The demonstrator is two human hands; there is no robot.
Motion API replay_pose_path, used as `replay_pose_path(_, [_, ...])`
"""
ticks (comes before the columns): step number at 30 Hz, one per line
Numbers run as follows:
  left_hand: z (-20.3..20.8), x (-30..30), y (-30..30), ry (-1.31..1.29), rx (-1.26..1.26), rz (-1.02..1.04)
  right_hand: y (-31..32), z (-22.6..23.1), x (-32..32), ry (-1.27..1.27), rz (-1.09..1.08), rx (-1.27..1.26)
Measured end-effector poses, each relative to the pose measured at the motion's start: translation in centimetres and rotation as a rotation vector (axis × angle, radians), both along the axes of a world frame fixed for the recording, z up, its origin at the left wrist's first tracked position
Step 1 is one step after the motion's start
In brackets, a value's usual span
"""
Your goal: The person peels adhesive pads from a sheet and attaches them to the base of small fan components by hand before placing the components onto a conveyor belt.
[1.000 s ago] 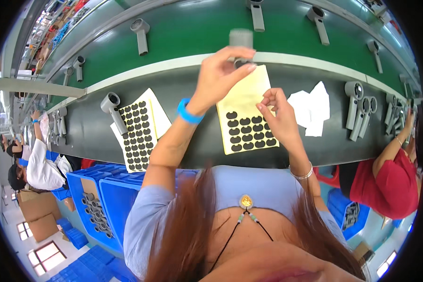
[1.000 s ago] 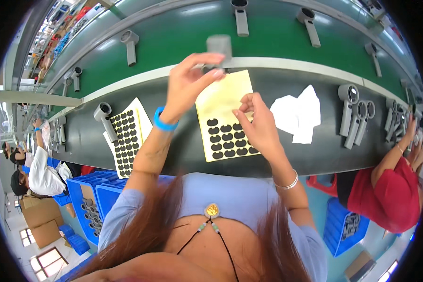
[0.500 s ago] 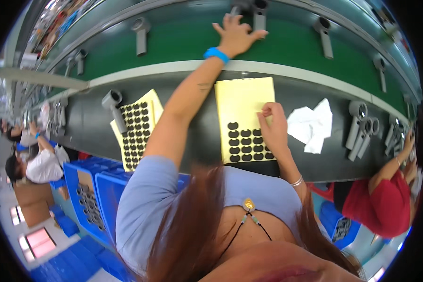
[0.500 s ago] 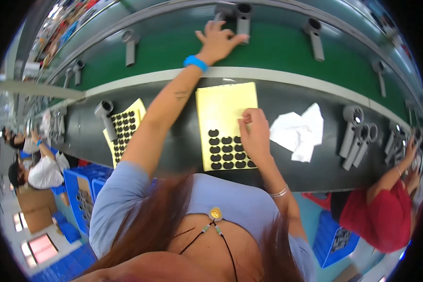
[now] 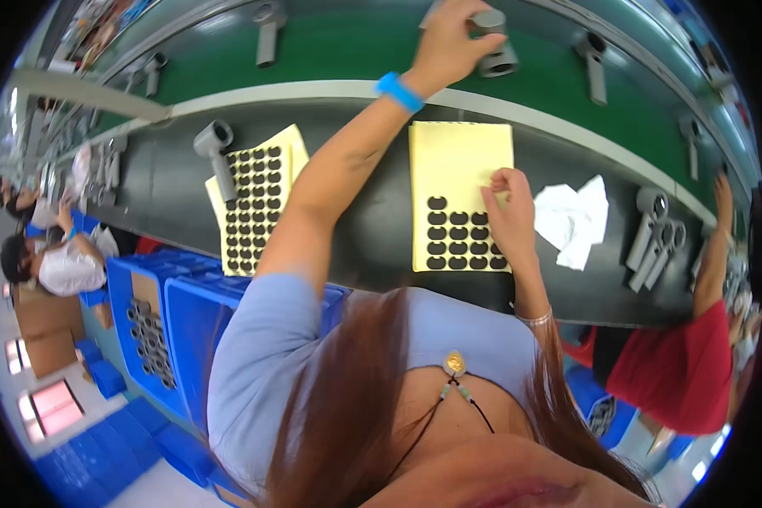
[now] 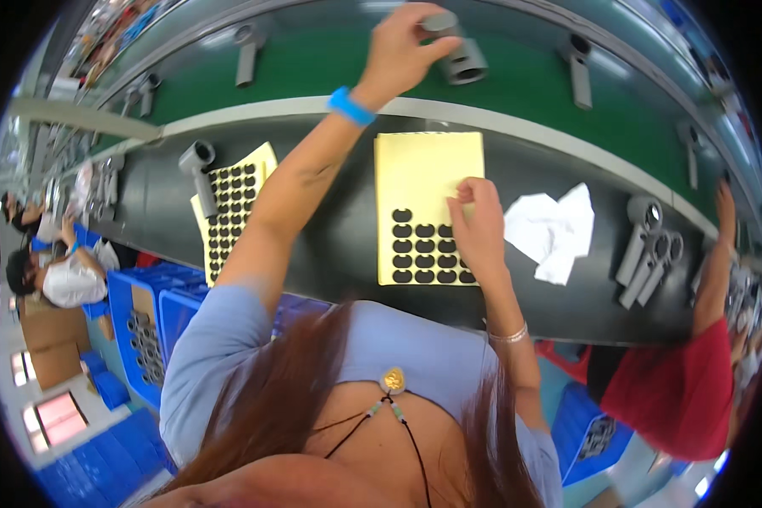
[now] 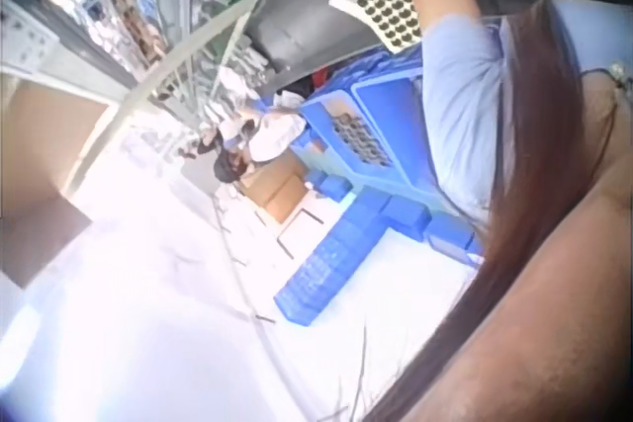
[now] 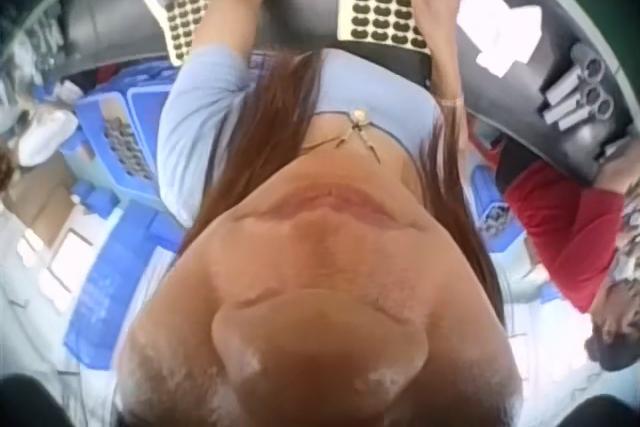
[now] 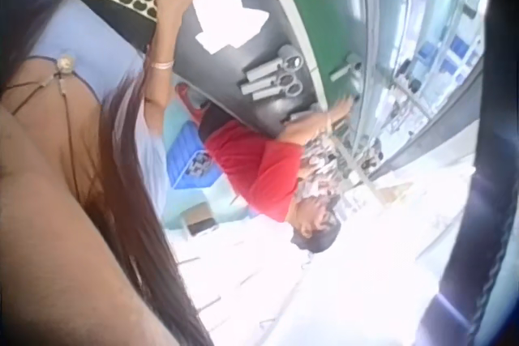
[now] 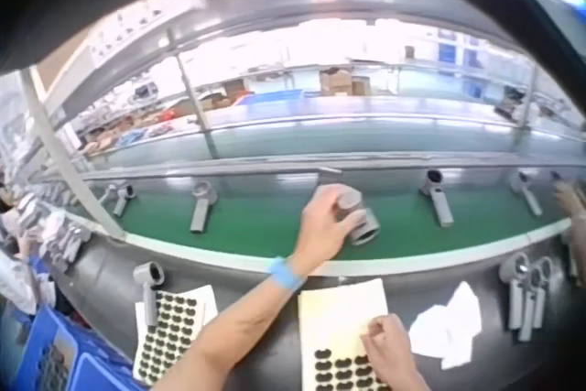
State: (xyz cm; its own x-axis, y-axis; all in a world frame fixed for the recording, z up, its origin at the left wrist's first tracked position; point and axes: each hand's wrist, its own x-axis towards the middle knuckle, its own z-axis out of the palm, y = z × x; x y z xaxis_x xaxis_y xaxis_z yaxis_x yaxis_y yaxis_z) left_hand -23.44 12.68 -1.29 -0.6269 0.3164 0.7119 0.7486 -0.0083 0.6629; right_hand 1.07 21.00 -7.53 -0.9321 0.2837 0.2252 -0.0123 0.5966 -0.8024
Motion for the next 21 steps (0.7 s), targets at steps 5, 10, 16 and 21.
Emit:
replay_pose_path(5, [2.5, 8.3, -6.3, -0.102, -0.061, -0.16, -0.3, 1.6, 0.7, -0.004, 0.004, 0.044])
replay_pose_path(10, [1.9, 12.8, -10.2, -0.127, -0.119, -0.13, -1.9, 3.9, 1.1, -0.05, 0.026, -0.074])
replay_pose_path(16, [0.7, 13.7, -11.7, -0.111, -0.164, 0.044, -3.9, 1.7, 1.3, -0.12, 0.069, 0.14])
replay_pose_path(21, [0.2, 14.5, -11.4, -0.157, -0.031, 0.003, -6.0, 1.4, 1.4, -0.127, 0.015, 0.251])
